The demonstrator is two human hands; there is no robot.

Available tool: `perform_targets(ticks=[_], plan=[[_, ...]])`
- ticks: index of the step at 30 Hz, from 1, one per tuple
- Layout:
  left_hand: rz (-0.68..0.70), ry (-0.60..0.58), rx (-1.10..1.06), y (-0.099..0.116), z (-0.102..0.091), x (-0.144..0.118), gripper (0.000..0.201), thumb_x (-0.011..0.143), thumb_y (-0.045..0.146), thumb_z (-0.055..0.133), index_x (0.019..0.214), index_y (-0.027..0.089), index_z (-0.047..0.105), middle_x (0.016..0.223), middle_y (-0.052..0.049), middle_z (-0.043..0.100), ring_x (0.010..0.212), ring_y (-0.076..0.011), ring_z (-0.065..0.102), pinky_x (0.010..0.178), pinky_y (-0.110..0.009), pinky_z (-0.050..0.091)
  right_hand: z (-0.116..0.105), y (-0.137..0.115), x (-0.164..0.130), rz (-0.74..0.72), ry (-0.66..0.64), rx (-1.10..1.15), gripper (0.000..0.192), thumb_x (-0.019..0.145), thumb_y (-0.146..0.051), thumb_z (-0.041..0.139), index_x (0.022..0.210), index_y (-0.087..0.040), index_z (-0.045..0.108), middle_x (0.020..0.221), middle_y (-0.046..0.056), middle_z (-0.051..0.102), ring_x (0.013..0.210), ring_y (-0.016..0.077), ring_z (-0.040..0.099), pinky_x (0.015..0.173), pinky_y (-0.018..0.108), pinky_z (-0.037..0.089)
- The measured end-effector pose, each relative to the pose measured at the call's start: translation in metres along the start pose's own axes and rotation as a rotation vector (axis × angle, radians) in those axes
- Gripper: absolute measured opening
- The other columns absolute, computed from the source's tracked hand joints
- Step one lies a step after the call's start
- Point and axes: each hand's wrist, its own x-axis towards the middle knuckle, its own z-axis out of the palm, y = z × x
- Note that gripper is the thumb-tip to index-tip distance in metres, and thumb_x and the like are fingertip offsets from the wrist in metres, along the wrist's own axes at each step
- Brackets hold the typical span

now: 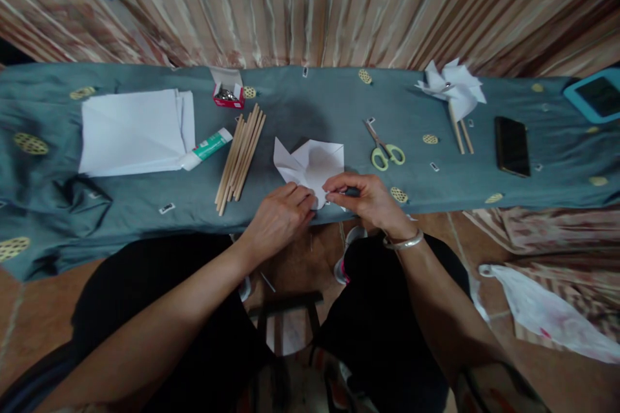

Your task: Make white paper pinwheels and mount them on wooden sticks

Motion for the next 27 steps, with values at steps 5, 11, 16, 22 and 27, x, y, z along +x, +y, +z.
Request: perform_targets(ticks=[5,11,16,22,27], plan=[[-0.011,-0.042,-0.013,0.001,0.001,0.005,0.014,0.092,0.021,0.057,0.103,0.014,0.062,0.102,-0.008,0.064,0.094,-0.0236,0.057,0.080,-0.035,0.050,-0.008,0.003,-0.007,-0.064,-0.026,-0.086,0.014,0.082,-0.032,0.071,0.093,-0.024,0.073,0.113,0.006,0.071,0.107,0.0219,0.065,0.098,0.042,0.049],[-0.027,-0.062,0.010,0.003,0.003,0.007,0.021,0.093,0.021,0.053,0.112,0.012,0.058,0.106,-0.010,0.062,0.096,-0.0259,0.055,0.080,-0.038,0.050,-0.007,0.004,-0.012,-0.191,-0.035,-0.386,0.025,0.091,-0.022,0.054,0.108,-0.021,0.072,0.131,0.012,0.060,0.123,0.0272,0.056,0.105,0.052,0.043],[-0.033,-0.061,0.009,0.004,0.005,0.010,0.024,0.093,0.021,0.051,0.115,0.011,0.057,0.106,-0.012,0.061,0.097,-0.0267,0.055,0.082,-0.040,0.050,-0.005,0.001,-0.014,-0.241,-0.041,-0.471,0.031,0.092,-0.015,0.047,0.112,-0.022,0.070,0.130,0.011,0.059,0.119,0.0263,0.055,0.103,0.051,0.046],[-0.057,-0.087,0.004,0.005,0.003,0.014,0.025,0.093,0.022,0.050,0.115,0.011,0.057,0.107,-0.013,0.060,0.098,-0.0267,0.056,0.084,-0.041,0.050,-0.006,-0.005,-0.020,-0.277,-0.064,-0.566,0.038,0.090,-0.008,0.041,0.111,-0.017,0.070,0.132,0.013,0.057,0.120,0.0258,0.053,0.104,0.047,0.047],[-0.053,-0.095,0.013,0.005,0.001,0.015,0.026,0.093,0.022,0.051,0.115,0.011,0.057,0.108,-0.013,0.060,0.099,-0.0272,0.056,0.085,-0.041,0.051,-0.006,-0.006,-0.030,-0.277,-0.055,-0.610,0.037,0.088,-0.007,0.042,0.109,-0.019,0.070,0.134,0.011,0.057,0.120,0.0265,0.053,0.104,0.048,0.048]])
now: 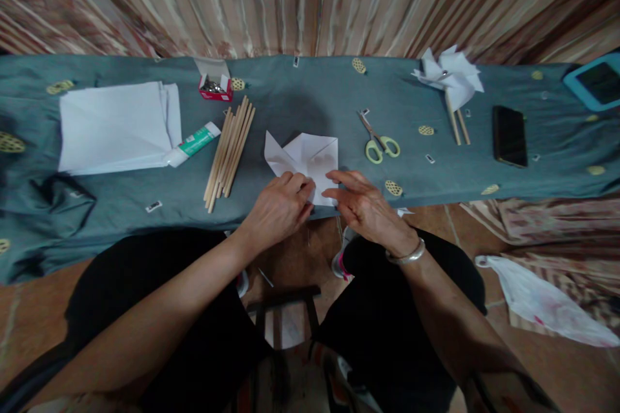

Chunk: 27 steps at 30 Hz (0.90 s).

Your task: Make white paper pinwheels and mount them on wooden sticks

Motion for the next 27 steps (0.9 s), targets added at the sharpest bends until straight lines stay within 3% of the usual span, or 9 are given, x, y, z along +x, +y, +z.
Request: perform_targets(ticks=[6,11,14,18,27], plan=[[0.011,0.034,-0.019,-0.001,0.001,0.000,0.024,0.092,0.021,0.051,0.113,0.012,0.058,0.107,-0.013,0.060,0.097,-0.0268,0.055,0.084,-0.041,0.050,-0.003,0.000,-0.016,0.031,-0.011,0.058,0.037,0.083,-0.005,0.046,0.108,-0.019,0.070,0.135,0.011,0.059,0.121,0.0295,0.054,0.104,0.053,0.047],[0.007,0.023,0.009,0.000,0.002,-0.001,0.025,0.092,0.022,0.051,0.113,0.010,0.058,0.106,-0.013,0.060,0.097,-0.0274,0.055,0.083,-0.040,0.049,-0.010,0.002,-0.026,0.102,0.043,0.205,0.029,0.082,-0.005,0.047,0.087,-0.022,0.070,0.126,0.007,0.065,0.114,0.0251,0.060,0.100,0.048,0.049],[0.033,0.053,0.034,-0.001,0.004,-0.003,0.022,0.094,0.021,0.050,0.111,0.011,0.059,0.105,-0.012,0.061,0.096,-0.0263,0.056,0.080,-0.038,0.049,-0.009,0.002,-0.024,0.160,0.080,0.206,0.030,0.083,-0.008,0.052,0.102,-0.024,0.068,0.130,0.007,0.063,0.120,0.0256,0.058,0.104,0.049,0.046],[0.106,0.124,0.051,-0.003,0.006,-0.007,0.019,0.097,0.019,0.045,0.105,0.013,0.062,0.097,-0.009,0.064,0.088,-0.0228,0.056,0.076,-0.035,0.049,-0.003,0.002,-0.017,0.129,0.057,0.170,0.037,0.083,-0.016,0.063,0.120,-0.022,0.062,0.141,0.011,0.055,0.130,0.0282,0.051,0.110,0.052,0.040],[0.122,0.179,0.031,-0.005,0.004,-0.013,0.016,0.096,0.014,0.047,0.098,0.013,0.063,0.090,-0.006,0.066,0.083,-0.0195,0.060,0.074,-0.031,0.052,0.002,0.005,0.004,0.105,0.110,0.301,0.019,0.089,-0.021,0.061,0.105,-0.026,0.071,0.139,0.008,0.057,0.130,0.0246,0.051,0.110,0.049,0.041]])
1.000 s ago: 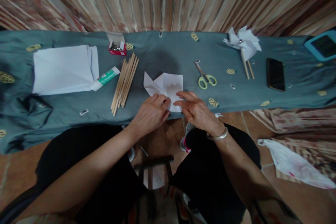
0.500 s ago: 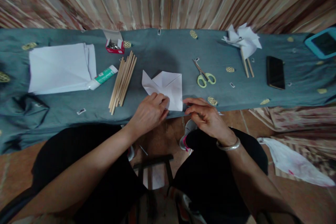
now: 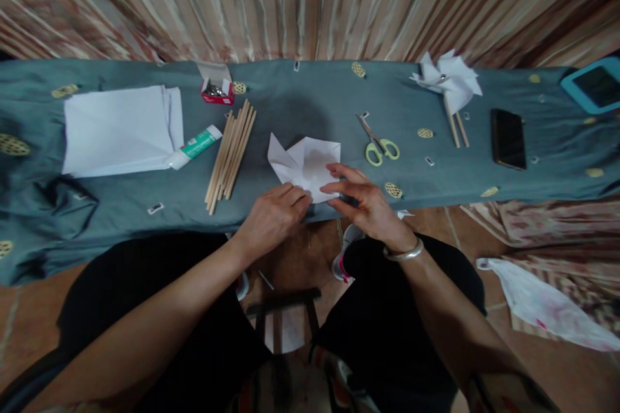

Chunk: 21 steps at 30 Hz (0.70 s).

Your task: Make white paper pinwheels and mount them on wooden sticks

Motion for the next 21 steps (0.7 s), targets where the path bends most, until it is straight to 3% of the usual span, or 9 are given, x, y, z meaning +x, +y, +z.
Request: perform_targets(ticks=[4,10,15,21], plan=[[-0.008,0.017,-0.034,-0.001,0.001,-0.003,0.017,0.097,0.015,0.047,0.098,0.013,0.063,0.092,-0.007,0.067,0.085,-0.0190,0.060,0.074,-0.031,0.053,0.002,0.001,0.010,0.024,-0.014,0.053,0.011,0.089,-0.025,0.063,0.090,-0.026,0.073,0.136,0.006,0.060,0.129,0.0254,0.053,0.109,0.050,0.041],[-0.023,0.031,-0.053,-0.002,-0.002,-0.006,0.018,0.097,0.015,0.046,0.099,0.013,0.063,0.092,-0.007,0.067,0.085,-0.0198,0.060,0.073,-0.032,0.054,0.013,0.009,0.020,0.090,0.049,0.149,0.005,0.085,-0.026,0.069,0.085,-0.025,0.073,0.123,0.006,0.067,0.120,0.0237,0.060,0.106,0.044,0.044],[-0.049,0.022,-0.069,-0.001,-0.002,-0.008,0.018,0.097,0.015,0.045,0.097,0.013,0.063,0.091,-0.007,0.068,0.083,-0.0199,0.061,0.073,-0.032,0.055,0.024,0.010,0.027,0.081,0.072,0.091,0.008,0.087,-0.025,0.064,0.088,-0.025,0.072,0.120,0.008,0.068,0.116,0.0232,0.061,0.104,0.045,0.045],[-0.099,0.025,-0.077,-0.001,0.000,-0.013,0.032,0.098,0.017,0.045,0.129,0.012,0.049,0.095,-0.007,0.069,0.087,-0.0194,0.064,0.080,-0.033,0.056,0.034,0.010,0.034,0.077,0.136,0.038,0.006,0.085,-0.024,0.065,0.084,-0.025,0.072,0.120,0.007,0.067,0.117,0.0242,0.060,0.103,0.046,0.046]])
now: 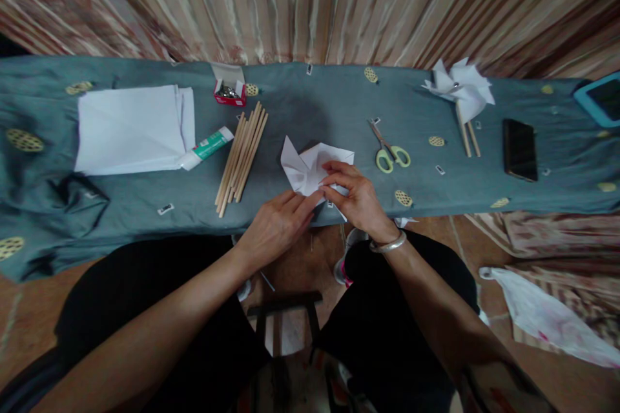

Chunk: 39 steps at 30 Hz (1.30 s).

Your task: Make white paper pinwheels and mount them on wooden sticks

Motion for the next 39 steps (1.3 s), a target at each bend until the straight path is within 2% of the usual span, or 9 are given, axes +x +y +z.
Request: perform_targets(ticks=[5,9,15,39], plan=[[0.068,-0.002,-0.002,-0.0011,-0.0001,-0.0012,0.025,0.095,0.014,0.050,0.119,0.010,0.056,0.100,-0.009,0.069,0.091,-0.0206,0.063,0.083,-0.033,0.056,0.0052,-0.0003,0.0036,-0.002,0.040,-0.063,0.006,0.083,-0.022,0.066,0.079,-0.024,0.070,0.118,0.008,0.068,0.114,0.0253,0.062,0.101,0.046,0.048],[0.071,0.002,-0.009,-0.0014,0.0011,-0.0016,0.022,0.094,0.014,0.051,0.114,0.008,0.059,0.099,-0.010,0.068,0.090,-0.0215,0.062,0.082,-0.034,0.056,0.0068,-0.0025,0.0048,-0.008,0.051,-0.098,0.007,0.081,-0.020,0.066,0.075,-0.023,0.068,0.117,0.008,0.068,0.113,0.0258,0.062,0.101,0.046,0.049],[0.063,-0.008,-0.024,-0.0008,0.0007,-0.0015,0.020,0.095,0.013,0.048,0.110,0.012,0.061,0.098,-0.009,0.068,0.090,-0.0202,0.062,0.082,-0.035,0.057,0.0080,-0.0048,0.0062,0.000,0.053,-0.121,0.008,0.080,-0.019,0.064,0.074,-0.023,0.066,0.117,0.008,0.068,0.113,0.0263,0.061,0.103,0.048,0.046],[0.036,0.067,-0.101,-0.0048,0.0042,0.0009,0.023,0.094,0.014,0.050,0.111,0.008,0.064,0.099,-0.010,0.068,0.089,-0.0212,0.062,0.079,-0.035,0.058,0.0071,-0.0083,0.0041,-0.016,0.078,-0.157,0.008,0.081,-0.017,0.061,0.077,-0.020,0.067,0.118,0.012,0.069,0.113,0.0259,0.063,0.102,0.046,0.047]])
